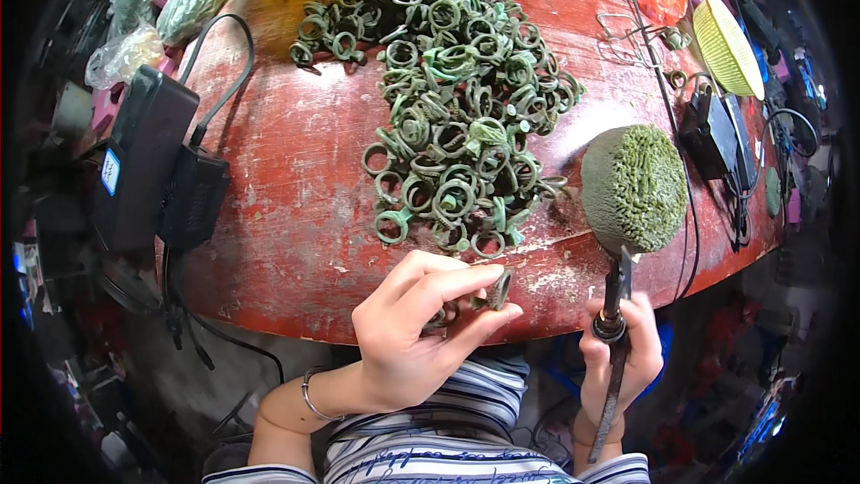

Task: Using a heated tool and a file to modify and clean green wax jewelry rings.

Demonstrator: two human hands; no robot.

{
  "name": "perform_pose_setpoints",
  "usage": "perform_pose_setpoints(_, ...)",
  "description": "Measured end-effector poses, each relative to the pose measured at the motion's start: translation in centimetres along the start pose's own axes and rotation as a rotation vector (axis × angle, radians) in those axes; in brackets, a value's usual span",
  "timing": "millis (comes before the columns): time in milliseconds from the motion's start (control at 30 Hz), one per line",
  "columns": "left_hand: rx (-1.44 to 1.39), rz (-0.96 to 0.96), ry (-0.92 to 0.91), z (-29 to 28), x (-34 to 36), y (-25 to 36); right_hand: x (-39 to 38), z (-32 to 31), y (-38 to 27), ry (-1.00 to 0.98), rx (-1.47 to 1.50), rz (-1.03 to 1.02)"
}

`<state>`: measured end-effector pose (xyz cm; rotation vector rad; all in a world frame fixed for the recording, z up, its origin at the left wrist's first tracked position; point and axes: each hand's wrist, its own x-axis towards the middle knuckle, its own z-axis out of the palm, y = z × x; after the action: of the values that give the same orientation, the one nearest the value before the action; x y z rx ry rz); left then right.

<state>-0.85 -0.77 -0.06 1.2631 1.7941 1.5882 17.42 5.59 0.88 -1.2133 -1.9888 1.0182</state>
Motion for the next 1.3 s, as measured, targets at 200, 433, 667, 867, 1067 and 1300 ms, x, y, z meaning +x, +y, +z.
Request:
perform_pose_setpoints(200,0.107,0.099,0.014,0.0,-0.3,-0.7,-1.0,0.4,1.4,-0.092,-0.1,-0.071)
perform_pose_setpoints(433,0.185,0.112,0.015,0.2,0.0,-0.2,-0.7,0.3,1.5,-0.134,-0.168,-0.142)
perform_pose_setpoints(667,0.214,0.069,0.048,0.3,-0.4,-0.6,0.4,0.1,0.7,-0.173,-0.253,-0.282)
perform_pose_setpoints(867,0.234,0.067,0.055,0.1,-0.2,-0.2,0.6,-0.1,0.3,-0.2,-0.321,-0.263)
perform_pose_setpoints(1067,0.224,0.056,0.061,0.1,-0.2,-0.5,0.6,0.1,0.3,-0.199,-0.341,-0.242)
perform_pose_setpoints(1300,0.218,0.036,0.021,0.0,-0.3,-0.3,0.9,0.1,0.0,-0.209,-0.37,-0.244)
